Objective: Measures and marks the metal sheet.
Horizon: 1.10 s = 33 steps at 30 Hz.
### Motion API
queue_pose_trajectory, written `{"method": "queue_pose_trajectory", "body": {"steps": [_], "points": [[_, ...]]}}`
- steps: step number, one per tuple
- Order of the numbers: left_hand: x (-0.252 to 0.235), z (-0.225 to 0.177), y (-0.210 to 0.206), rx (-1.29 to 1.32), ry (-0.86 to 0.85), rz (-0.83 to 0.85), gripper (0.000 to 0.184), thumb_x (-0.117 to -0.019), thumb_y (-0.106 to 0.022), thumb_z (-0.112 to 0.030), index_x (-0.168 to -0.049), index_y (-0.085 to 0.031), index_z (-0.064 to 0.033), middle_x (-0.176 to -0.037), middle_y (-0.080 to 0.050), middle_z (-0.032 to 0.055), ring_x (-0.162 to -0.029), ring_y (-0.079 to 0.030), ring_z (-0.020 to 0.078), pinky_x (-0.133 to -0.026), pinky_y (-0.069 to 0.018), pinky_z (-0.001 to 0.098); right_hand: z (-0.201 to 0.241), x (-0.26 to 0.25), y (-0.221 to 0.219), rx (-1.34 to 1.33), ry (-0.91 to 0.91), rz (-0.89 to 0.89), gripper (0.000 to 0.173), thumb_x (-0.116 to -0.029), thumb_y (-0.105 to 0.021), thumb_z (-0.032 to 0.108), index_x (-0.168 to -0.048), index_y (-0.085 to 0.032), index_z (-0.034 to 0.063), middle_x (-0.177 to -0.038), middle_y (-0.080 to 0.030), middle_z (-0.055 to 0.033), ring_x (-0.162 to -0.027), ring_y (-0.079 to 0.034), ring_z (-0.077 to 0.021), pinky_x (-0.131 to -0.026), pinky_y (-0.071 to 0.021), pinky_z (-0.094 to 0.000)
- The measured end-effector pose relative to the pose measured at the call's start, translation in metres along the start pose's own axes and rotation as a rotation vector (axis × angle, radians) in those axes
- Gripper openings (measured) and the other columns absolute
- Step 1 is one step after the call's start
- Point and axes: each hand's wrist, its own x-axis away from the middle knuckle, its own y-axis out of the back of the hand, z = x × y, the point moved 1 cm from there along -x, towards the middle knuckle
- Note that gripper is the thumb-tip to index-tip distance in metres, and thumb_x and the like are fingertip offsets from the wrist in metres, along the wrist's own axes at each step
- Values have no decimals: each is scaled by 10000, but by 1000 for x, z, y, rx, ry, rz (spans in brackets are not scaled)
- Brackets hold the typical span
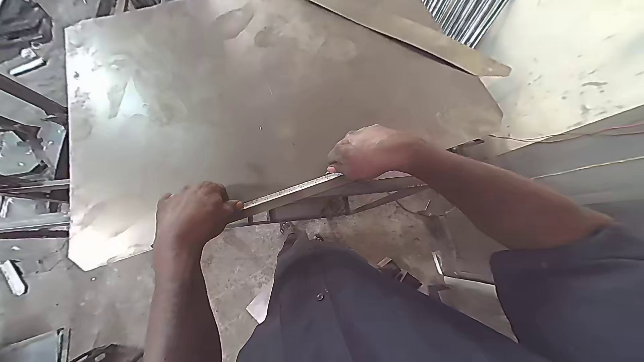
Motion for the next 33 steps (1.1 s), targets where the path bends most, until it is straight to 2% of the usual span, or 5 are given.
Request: {"method": "queue_pose_trajectory", "body": {"steps": [9, 13, 14, 18, 33], "points": [[1, -3, 2, -18, 12, 12, 376, -934, -675, -547, -777, -659, -206, -794, -679, 70, -812, -664, 326, -702, -469, 628, 12, -2, 10, 52, -67, 41, 328, -1036, -494, 430, -880, -673, 204, -799, -641, -44, -794, -664, -282, -608, -493, -539], [2, -4, 0, -15, -3, -4, 373, -925, -690, -548, -789, -663, -203, -808, -684, 95, -827, -666, 358, -707, -461, 661, 20, -11, 19, 83, -296, -164, 261, -988, -587, 262, -855, -670, 52, -800, -641, -181, -804, -662, -402, -615, -486, -575], [2, -5, 3, -20, -8, 8, 368, -924, -692, -545, -796, -668, -201, -812, -688, 99, -832, -667, 365, -707, -464, 665, 16, -11, 21, 83, -312, -200, 290, -1005, -567, 297, -870, -665, 60, -815, -648, -183, -823, -670, -407, -626, -495, -583], [3, -5, 2, -26, -11, 23, 351, -927, -673, -560, -829, -690, -224, -872, -710, 68, -880, -678, 340, -755, -475, 661, 9, 4, 20, -12, -157, -135, 365, -1046, -466, 457, -897, -673, 195, -803, -646, -60, -820, -672, -294, -630, -502, -540], [1, -4, 1, -40, 1, 2, 329, -932, -673, -542, -818, -686, -234, -874, -702, 47, -892, -671, 311, -750, -467, 632, 9, 1, 4, 5, -100, 20, 343, -1048, -464, 450, -925, -691, 223, -837, -653, -44, -833, -666, -273, -629, -500, -532]]}}
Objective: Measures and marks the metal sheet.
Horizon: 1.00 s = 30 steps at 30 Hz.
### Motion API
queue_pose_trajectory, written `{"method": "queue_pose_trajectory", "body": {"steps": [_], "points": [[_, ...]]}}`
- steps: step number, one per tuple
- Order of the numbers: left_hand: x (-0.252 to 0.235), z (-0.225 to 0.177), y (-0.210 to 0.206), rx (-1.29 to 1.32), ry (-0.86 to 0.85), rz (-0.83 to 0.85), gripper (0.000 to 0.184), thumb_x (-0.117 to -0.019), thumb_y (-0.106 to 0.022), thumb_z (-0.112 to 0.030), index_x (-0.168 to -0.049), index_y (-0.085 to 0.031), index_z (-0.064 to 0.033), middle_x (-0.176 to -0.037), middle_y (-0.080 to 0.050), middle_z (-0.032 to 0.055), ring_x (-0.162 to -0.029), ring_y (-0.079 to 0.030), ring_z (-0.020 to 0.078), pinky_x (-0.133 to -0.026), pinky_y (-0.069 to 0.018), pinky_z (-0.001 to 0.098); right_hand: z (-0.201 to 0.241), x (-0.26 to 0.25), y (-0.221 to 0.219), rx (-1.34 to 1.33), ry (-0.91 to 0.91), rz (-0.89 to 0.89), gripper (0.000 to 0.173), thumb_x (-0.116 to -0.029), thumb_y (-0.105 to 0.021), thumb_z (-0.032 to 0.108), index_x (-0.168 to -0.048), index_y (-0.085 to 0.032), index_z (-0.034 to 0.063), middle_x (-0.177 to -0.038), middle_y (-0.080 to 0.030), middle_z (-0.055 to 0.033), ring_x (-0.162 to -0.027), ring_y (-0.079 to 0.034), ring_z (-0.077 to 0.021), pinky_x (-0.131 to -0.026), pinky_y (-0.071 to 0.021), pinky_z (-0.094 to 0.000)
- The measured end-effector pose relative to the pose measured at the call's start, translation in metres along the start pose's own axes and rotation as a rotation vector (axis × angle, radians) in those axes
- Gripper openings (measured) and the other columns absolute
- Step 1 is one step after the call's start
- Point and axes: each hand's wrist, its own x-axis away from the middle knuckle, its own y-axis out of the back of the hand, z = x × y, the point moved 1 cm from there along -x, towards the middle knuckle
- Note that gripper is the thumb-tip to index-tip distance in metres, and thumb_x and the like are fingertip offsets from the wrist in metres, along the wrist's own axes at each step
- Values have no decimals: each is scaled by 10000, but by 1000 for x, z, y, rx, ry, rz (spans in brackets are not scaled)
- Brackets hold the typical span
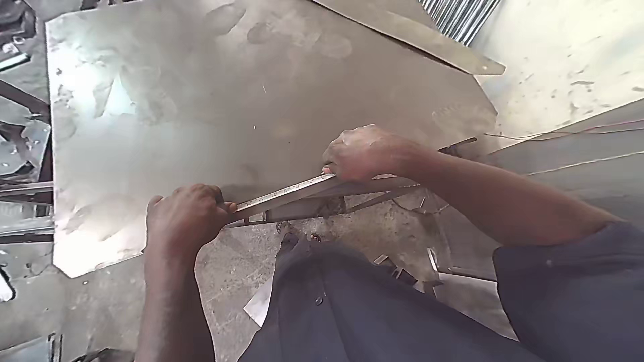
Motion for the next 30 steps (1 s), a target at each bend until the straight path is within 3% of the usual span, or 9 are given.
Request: {"method": "queue_pose_trajectory", "body": {"steps": [5, 8, 9, 11, 13, 15, 18, 25, 30], "points": [[1, -2, 4, 15, 11, 7, 345, -931, -688, -532, -782, -662, -221, -788, -685, 63, -804, -667, 321, -702, -468, 624, 12, 2, 8, 51, -73, -23, 281, -952, -584, 417, -824, -665, 180, -753, -622, -65, -751, -649, -296, -586, -465, -527], [3, -3, 2, 13, -5, 5, 343, -931, -698, -513, -773, -661, -210, -799, -684, 75, -812, -663, 338, -693, -459, 646, 19, -3, 24, 84, -216, -134, 212, -949, -630, 198, -823, -673, 33, -804, -629, -184, -799, -649, -402, -605, -479, -568], [3, -2, 2, 6, -6, 7, 343, -928, -696, -523, -781, -665, -214, -816, -688, 74, -825, -665, 338, -700, -463, 650, 16, -6, 29, 68, -238, -194, 223, -957, -610, 208, -835, -669, 31, -823, -641, -192, -823, -658, -411, -621, -485, -578], [0, -2, 7, 17, 6, 11, 353, -918, -688, -559, -803, -678, -225, -847, -699, 67, -854, -671, 333, -738, -474, 655, 11, -10, 36, 50, -150, -253, 325, -1008, -518, 377, -868, -674, 129, -816, -651, -123, -835, -671, -349, -648, -495, -563], [4, -4, 1, 31, -3, -14, 363, -930, -668, -551, -806, -676, -209, -828, -699, 82, -825, -677, 346, -721, -472, 665, 22, -8, 30, 0, -37, -207, 369, -1042, -459, 450, -887, -664, 186, -796, -639, -72, -811, -670, -308, -621, -498, -549], [6, -3, 1, 33, -6, -33, 356, -937, -655, -540, -814, -689, -207, -843, -705, 81, -847, -678, 351, -736, -467, 666, 36, -10, 26, -58, 71, -134, 362, -1058, -454, 456, -937, -690, 210, -821, -655, -48, -824, -671, -285, -633, -503, -545], [2, -5, 8, -1, 5, 51, 355, -945, -605, -571, -872, -702, -237, -956, -722, 43, -979, -681, 310, -844, -471, 652, 52, -18, 22, -56, 160, -50, 369, -1063, -450, 465, -918, -672, 208, -822, -642, -31, -818, -663, -257, -635, -507, -520], [2, -7, 9, -14, 10, 64, 360, -950, -596, -573, -856, -684, -237, -922, -714, 39, -938, -679, 298, -813, -468, 626, 73, -35, 21, 33, 212, -51, 361, -1047, -464, 436, -867, -654, 188, -796, -620, -43, -794, -652, -267, -611, -494, -514], [3, -7, 9, 5, 16, 51, 348, -941, -604, -548, -817, -666, -230, -880, -703, 42, -904, -676, 295, -787, -463, 615, 76, -37, 26, 62, 190, -6, 366, -1052, -459, 445, -899, -661, 181, -823, -631, -52, -814, -657, -279, -624, -499, -524]]}}
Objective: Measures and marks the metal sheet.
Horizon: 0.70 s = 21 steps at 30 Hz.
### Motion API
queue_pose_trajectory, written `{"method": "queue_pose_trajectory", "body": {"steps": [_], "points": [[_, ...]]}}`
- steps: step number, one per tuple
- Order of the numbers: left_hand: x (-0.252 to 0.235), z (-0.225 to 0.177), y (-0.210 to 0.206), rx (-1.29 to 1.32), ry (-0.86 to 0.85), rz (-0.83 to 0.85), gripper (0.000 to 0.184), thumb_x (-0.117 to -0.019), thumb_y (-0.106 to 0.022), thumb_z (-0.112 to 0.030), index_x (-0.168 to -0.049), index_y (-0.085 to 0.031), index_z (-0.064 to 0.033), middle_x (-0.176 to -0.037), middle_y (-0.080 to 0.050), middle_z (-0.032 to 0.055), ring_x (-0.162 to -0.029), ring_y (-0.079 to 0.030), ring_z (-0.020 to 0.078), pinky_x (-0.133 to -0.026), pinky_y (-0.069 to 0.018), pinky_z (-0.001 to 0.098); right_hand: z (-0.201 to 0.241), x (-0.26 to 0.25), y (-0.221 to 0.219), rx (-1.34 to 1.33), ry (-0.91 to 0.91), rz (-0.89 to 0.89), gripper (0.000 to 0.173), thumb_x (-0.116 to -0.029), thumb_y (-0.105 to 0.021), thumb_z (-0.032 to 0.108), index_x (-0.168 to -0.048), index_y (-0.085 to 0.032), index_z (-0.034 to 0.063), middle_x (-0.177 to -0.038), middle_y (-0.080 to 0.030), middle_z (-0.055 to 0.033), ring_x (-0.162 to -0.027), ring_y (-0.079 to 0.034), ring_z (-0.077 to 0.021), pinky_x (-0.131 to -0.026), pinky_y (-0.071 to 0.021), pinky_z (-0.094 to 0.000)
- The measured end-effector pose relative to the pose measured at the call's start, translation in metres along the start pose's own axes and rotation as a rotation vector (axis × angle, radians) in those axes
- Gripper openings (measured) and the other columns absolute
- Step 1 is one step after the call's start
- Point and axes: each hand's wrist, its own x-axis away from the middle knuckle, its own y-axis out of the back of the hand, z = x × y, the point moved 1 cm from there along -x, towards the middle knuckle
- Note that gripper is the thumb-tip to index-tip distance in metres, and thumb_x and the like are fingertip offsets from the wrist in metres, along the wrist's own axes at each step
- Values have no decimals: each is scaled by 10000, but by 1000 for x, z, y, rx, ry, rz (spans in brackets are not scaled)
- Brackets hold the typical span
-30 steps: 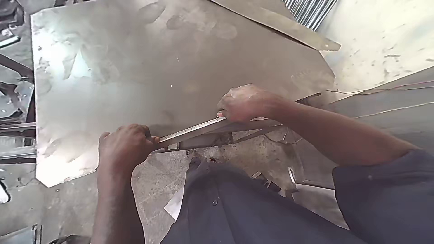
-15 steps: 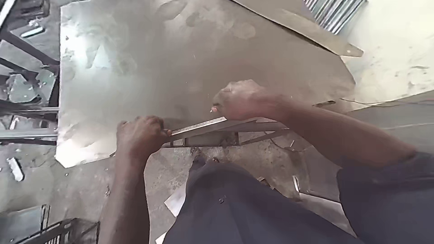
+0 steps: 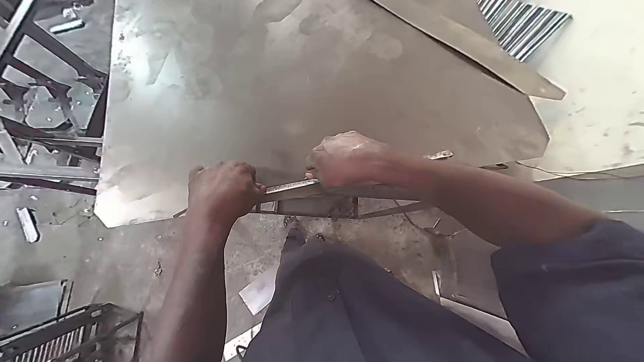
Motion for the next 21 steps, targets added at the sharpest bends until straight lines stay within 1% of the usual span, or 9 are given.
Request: {"method": "queue_pose_trajectory", "body": {"steps": [4, 8, 12, 14, 15, 17, 19, 20, 21], "points": [[0, 0, 1, -4, 6, 5, 361, -943, -608, -550, -786, -641, -227, -843, -685, 39, -865, -668, 282, -781, -459, 605, 1, -3, 0, 5, -3, -7, 337, -1038, -481, 435, -885, -656, 191, -778, -616, -43, -778, -650, -272, -597, -485, -517], [0, 0, 1, 5, 11, 8, 345, -950, -609, -544, -818, -662, -230, -860, -696, 43, -885, -673, 287, -806, -463, 609, 1, -7, 1, 15, 13, 5, 308, -1024, -499, 424, -887, -662, 200, -791, -623, -39, -786, -652, -268, -597, -487, -520], [0, 0, 1, 4, 12, 14, 356, -945, -611, -554, -809, -649, -228, -833, -689, 47, -864, -672, 293, -808, -457, 612, 6, -7, 5, 50, -5, 6, 272, -983, -554, 412, -862, -675, 200, -776, -620, -37, -769, -647, -265, -589, -477, -518], [-1, 1, 0, 5, 13, 17, 358, -941, -614, -565, -809, -654, -235, -831, -693, 42, -862, -675, 289, -807, -459, 616, 13, -8, 12, 89, -37, -22, 274, -932, -607, 393, -775, -637, 171, -714, -593, -55, -709, -626, -283, -562, -445, -516], [-1, 0, -1, 3, 9, 22, 356, -941, -615, -567, -815, -656, -237, -844, -696, 42, -875, -676, 293, -815, -460, 623, 16, -9, 17, 96, -62, -58, 306, -925, -627, 370, -737, -620, 129, -699, -591, -87, -698, -624, -311, -561, -445, -531], [0, -1, 0, -2, -5, 3, 357, -936, -618, -569, -809, -656, -238, -851, -695, 41, -882, -673, 296, -800, -457, 625, 16, -12, 31, 87, -142, -188, 277, -958, -605, 273, -808, -651, 44, -789, -629, -162, -802, -652, -379, -631, -485, -567], [0, 1, 2, 2, -14, -11, 351, -939, -617, -559, -823, -668, -231, -873, -705, 39, -903, -678, 297, -816, -462, 631, 7, -13, 33, 93, -66, -281, 320, -985, -548, 363, -831, -643, 100, -775, -620, -121, -798, -654, -346, -625, -473, -546], [0, 2, 3, 5, -8, -23, 350, -944, -611, -557, -827, -672, -233, -883, -709, 35, -911, -680, 288, -825, -461, 624, 6, -13, 34, 84, -40, -266, 315, -988, -543, 391, -849, -657, 133, -769, -626, -97, -790, -658, -330, -613, -479, -546], [2, 0, 0, 4, -14, -12, 349, -951, -604, -550, -842, -680, -228, -908, -716, 39, -933, -684, 288, -839, -463, 628, 8, -9, 27, 56, -29, -195, 305, -1003, -535, 405, -891, -671, 157, -783, -634, -83, -799, -663, -320, -615, -482, -550]]}}
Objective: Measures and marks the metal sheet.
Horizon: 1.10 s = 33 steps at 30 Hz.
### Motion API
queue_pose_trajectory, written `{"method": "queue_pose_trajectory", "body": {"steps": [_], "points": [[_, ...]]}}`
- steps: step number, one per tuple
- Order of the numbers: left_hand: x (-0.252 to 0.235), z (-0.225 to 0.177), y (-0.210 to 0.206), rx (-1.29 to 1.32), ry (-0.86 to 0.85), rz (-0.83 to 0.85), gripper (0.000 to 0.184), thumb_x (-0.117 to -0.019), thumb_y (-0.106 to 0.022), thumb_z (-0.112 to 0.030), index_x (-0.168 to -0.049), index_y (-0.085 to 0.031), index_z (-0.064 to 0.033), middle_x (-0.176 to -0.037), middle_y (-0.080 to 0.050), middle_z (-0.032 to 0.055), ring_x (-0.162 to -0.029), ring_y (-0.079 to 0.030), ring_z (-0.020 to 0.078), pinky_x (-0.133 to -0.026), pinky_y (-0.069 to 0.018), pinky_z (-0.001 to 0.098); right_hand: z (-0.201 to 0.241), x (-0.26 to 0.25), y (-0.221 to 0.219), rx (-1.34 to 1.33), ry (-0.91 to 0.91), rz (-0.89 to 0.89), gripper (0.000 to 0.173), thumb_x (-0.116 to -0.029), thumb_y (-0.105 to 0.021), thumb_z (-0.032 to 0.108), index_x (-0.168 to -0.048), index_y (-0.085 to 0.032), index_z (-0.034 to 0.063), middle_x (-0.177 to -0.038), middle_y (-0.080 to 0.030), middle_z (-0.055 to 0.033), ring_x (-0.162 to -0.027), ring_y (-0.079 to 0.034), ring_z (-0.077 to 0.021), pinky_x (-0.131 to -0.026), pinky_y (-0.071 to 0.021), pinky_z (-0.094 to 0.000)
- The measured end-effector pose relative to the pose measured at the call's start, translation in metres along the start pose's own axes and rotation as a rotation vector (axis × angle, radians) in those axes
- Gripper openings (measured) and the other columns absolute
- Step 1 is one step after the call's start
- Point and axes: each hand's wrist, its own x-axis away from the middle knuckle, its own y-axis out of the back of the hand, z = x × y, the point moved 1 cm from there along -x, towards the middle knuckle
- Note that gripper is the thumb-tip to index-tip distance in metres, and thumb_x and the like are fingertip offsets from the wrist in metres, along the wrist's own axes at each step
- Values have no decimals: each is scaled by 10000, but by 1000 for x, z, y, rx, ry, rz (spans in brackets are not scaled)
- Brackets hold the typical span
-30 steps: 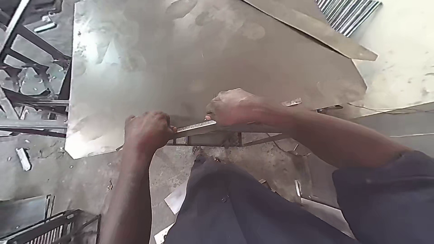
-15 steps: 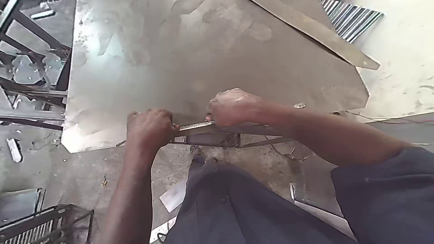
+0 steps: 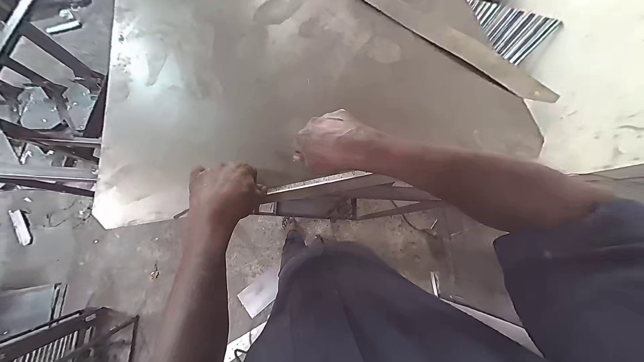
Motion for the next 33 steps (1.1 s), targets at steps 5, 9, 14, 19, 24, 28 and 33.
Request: {"method": "queue_pose_trajectory", "body": {"steps": [5, 9, 14, 19, 24, 28, 33], "points": [[1, -2, 1, -1, 8, 10, 344, -955, -600, -543, -843, -675, -226, -890, -706, 46, -902, -679, 298, -819, -466, 624, 2, 9, -19, -34, -11, 187, 271, -1005, -539, 409, -905, -681, 200, -782, -634, -48, -783, -657, -285, -606, -489, -534], [1, -2, 1, -4, 10, 9, 341, -957, -597, -537, -847, -682, -225, -902, -708, 40, -916, -677, 290, -830, -463, 613, -1, 9, -20, -35, 5, 186, 295, -1018, -520, 423, -888, -671, 206, -775, -622, -41, -780, -654, -275, -602, -487, -527], [1, -2, -1, -9, 11, 4, 358, -951, -594, -539, -794, -648, -222, -861, -691, 32, -896, -672, 273, -796, -459, 588, -4, 5, -21, -11, 63, 201, 286, -1022, -521, 411, -884, -668, 207, -789, -627, -28, -786, -653, -257, -604, -485, -514], [3, -3, -2, -3, 12, -31, 351, -954, -620, -527, -803, -666, -213, -852, -695, 45, -875, -671, 299, -781, -450, 601, 7, 3, -11, 54, 19, 168, 233, -923, -629, 365, -791, -663, 176, -704, -600, -45, -696, -629, -273, -562, -456, -516], [3, 8, 0, 73, -55, -63, 357, -927, -660, -542, -766, -664, -224, -777, -678, 34, -806, -664, 291, -748, -460, 625, -16, -3, 22, 31, -154, -95, 251, -978, -571, 283, -862, -668, 83, -820, -644, -151, -838, -659, -372, -668, -482, -572], [17, 54, -8, 283, -233, -199, 297, -926, -686, -507, -768, -694, -256, -744, -645, -42, -744, -641, 208, -712, -496, 600, -74, 29, 29, -164, -45, -176, 383, -1075, -445, 414, -871, -653, 164, -761, -611, -51, -747, -640, -264, -631, -500, -529], [43, 127, -14, 545, -306, -362, 412, -885, -670, -607, -826, -725, -204, -792, -672, -64, -700, -629, 63, -630, -538, 360, -166, 94, 27, -255, -239, -396, 391, -1068, -466, 430, -902, -644, 124, -772, -599, -77, -725, -611, -270, -639, -459, -554]]}}
